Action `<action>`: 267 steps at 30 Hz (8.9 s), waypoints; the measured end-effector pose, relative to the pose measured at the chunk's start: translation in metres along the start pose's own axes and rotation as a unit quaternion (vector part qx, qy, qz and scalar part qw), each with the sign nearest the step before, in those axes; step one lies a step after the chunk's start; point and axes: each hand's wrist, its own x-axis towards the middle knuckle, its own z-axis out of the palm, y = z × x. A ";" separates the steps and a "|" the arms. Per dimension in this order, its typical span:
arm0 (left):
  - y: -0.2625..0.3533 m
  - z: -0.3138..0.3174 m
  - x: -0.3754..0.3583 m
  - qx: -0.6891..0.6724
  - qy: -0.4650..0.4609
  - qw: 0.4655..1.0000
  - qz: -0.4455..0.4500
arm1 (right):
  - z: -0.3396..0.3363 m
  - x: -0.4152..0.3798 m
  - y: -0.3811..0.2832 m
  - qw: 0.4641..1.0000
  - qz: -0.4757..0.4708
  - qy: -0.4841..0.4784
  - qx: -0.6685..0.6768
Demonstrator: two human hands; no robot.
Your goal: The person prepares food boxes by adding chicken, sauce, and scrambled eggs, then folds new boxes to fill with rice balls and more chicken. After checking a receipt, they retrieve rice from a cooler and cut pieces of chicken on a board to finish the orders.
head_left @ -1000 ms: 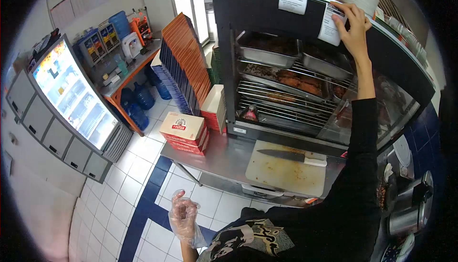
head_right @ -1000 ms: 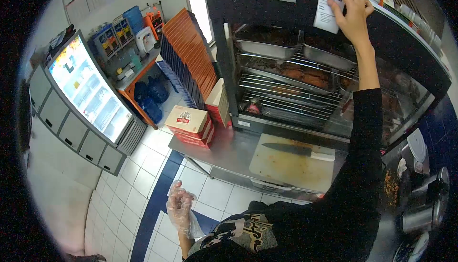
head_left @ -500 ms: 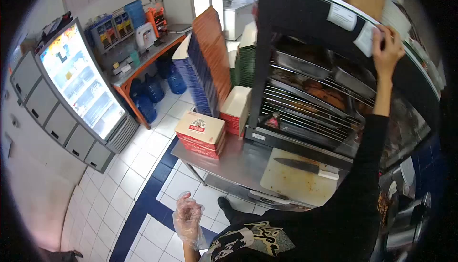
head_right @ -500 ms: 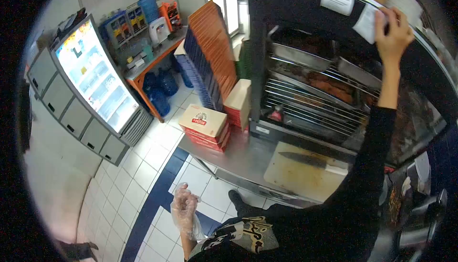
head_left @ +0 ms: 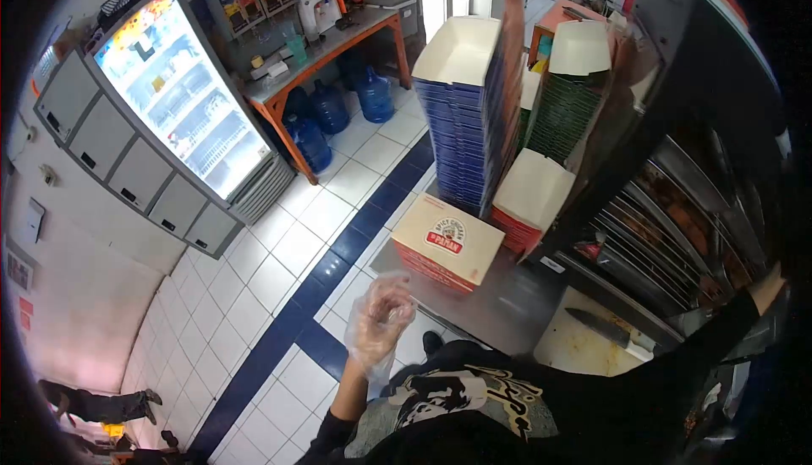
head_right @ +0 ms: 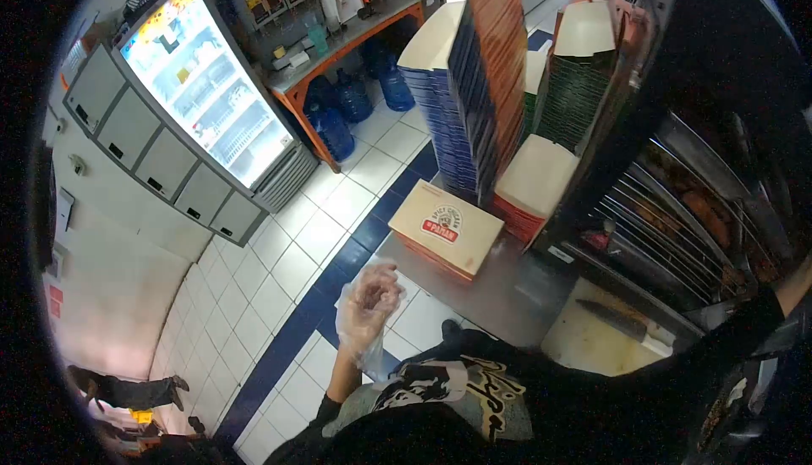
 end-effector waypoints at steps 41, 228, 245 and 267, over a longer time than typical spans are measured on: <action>-0.039 -0.092 0.391 0.089 -0.299 0.827 0.467 | 0.382 -0.178 -0.619 0.752 0.052 -0.656 -0.018; -0.321 0.644 -0.350 0.021 -0.725 0.621 0.299 | -0.604 -0.420 -0.156 0.600 0.427 -0.134 -0.663; -0.764 0.392 0.009 0.610 -0.548 0.498 0.283 | -0.371 -0.791 -0.554 0.326 0.903 -0.152 -0.234; -0.685 0.379 0.026 0.555 -0.568 0.557 0.243 | -0.214 -0.837 -0.370 0.526 0.838 0.141 0.041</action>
